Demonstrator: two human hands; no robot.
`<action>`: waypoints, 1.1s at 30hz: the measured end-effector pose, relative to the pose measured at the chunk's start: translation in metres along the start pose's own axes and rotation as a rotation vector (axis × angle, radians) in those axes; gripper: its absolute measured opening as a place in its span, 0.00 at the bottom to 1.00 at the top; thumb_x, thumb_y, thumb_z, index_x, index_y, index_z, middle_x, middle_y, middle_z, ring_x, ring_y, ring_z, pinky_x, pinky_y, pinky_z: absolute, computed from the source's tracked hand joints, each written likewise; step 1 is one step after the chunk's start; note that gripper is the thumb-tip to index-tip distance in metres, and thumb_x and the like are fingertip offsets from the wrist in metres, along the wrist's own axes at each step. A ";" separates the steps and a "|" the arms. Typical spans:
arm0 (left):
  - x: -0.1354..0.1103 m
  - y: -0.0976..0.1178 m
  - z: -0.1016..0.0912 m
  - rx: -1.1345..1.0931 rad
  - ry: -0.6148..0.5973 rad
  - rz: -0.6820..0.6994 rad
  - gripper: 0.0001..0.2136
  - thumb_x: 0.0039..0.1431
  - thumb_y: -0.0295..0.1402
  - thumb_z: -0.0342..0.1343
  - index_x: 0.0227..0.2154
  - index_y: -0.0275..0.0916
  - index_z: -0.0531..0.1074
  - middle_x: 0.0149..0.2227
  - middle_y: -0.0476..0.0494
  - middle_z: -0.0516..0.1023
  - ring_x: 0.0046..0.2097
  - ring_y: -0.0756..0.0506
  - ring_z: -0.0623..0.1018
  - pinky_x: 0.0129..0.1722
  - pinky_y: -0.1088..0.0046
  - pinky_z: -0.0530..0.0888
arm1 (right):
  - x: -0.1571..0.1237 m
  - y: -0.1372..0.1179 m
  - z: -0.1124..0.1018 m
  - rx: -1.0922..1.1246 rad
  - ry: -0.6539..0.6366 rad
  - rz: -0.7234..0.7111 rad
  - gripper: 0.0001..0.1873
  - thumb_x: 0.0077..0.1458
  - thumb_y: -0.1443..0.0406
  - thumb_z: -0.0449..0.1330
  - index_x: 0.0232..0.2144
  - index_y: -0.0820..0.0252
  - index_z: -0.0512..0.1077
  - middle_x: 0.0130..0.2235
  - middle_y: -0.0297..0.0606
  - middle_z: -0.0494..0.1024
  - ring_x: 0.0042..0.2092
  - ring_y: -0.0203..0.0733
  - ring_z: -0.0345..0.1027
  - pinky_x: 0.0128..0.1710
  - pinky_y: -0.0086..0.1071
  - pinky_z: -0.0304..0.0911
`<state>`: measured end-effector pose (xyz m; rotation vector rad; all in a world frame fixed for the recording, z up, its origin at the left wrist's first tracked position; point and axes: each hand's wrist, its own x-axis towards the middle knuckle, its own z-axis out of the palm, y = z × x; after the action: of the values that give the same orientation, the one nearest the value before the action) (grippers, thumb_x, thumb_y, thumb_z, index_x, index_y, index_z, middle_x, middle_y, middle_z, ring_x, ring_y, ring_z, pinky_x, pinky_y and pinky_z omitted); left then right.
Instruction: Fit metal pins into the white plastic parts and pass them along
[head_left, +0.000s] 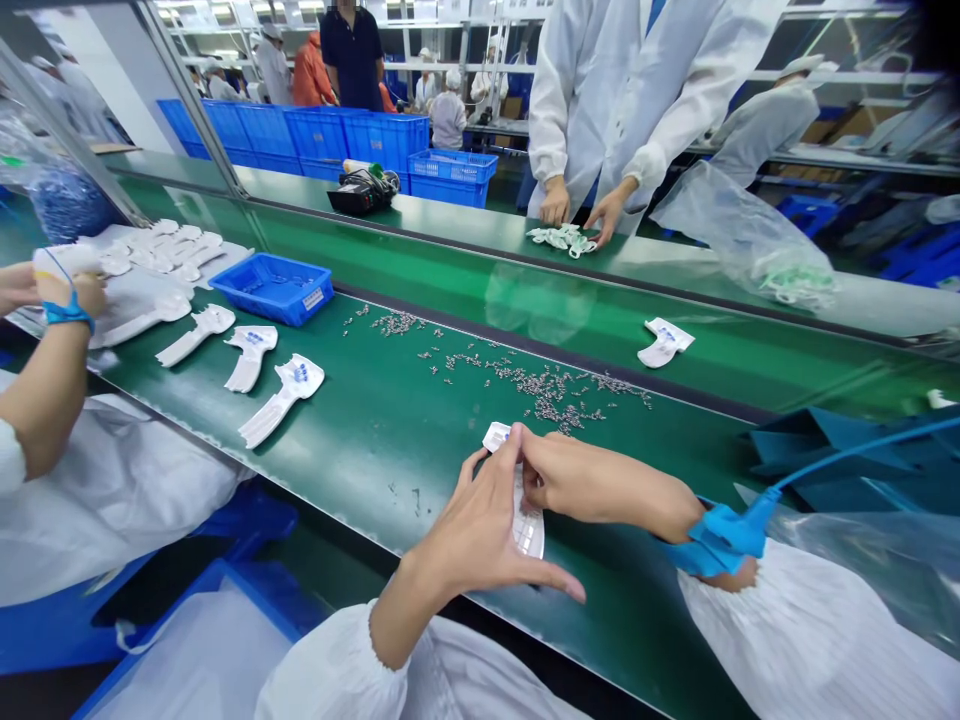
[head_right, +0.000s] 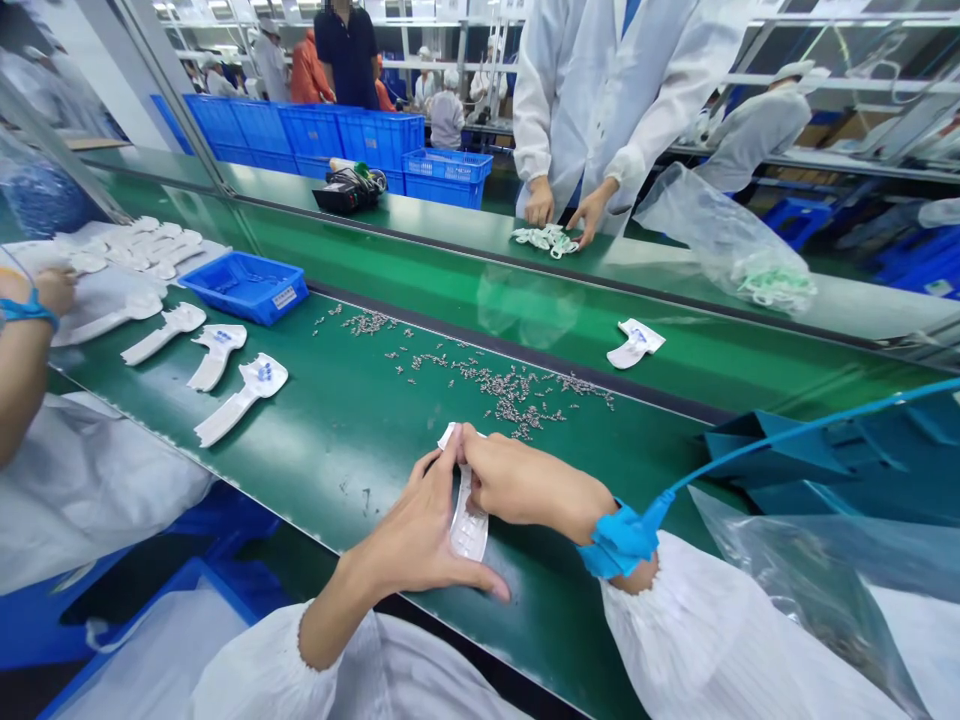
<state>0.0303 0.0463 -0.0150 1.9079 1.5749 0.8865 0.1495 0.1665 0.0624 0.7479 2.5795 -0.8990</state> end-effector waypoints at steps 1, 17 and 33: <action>0.000 0.000 0.000 -0.002 0.000 -0.002 0.70 0.38 0.59 0.70 0.67 0.43 0.18 0.71 0.25 0.47 0.71 0.29 0.50 0.67 0.42 0.51 | 0.000 -0.001 0.001 -0.022 0.005 0.004 0.09 0.51 0.72 0.56 0.35 0.57 0.62 0.30 0.34 0.71 0.27 0.36 0.60 0.24 0.30 0.50; -0.001 -0.001 -0.001 0.058 0.007 0.049 0.68 0.41 0.64 0.64 0.66 0.47 0.14 0.71 0.26 0.46 0.71 0.29 0.50 0.65 0.41 0.53 | -0.060 0.057 0.013 -0.123 0.384 0.211 0.13 0.65 0.64 0.46 0.46 0.56 0.69 0.46 0.43 0.74 0.42 0.46 0.71 0.41 0.39 0.62; 0.000 -0.003 -0.002 0.111 -0.022 0.054 0.65 0.43 0.66 0.60 0.66 0.50 0.14 0.72 0.28 0.44 0.71 0.29 0.51 0.65 0.41 0.54 | -0.073 0.042 0.041 0.256 0.441 0.130 0.14 0.68 0.57 0.49 0.39 0.54 0.73 0.42 0.38 0.77 0.42 0.44 0.71 0.41 0.36 0.63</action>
<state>0.0271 0.0469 -0.0160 2.0395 1.5965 0.8126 0.2379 0.1407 0.0432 1.2992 2.7648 -1.1433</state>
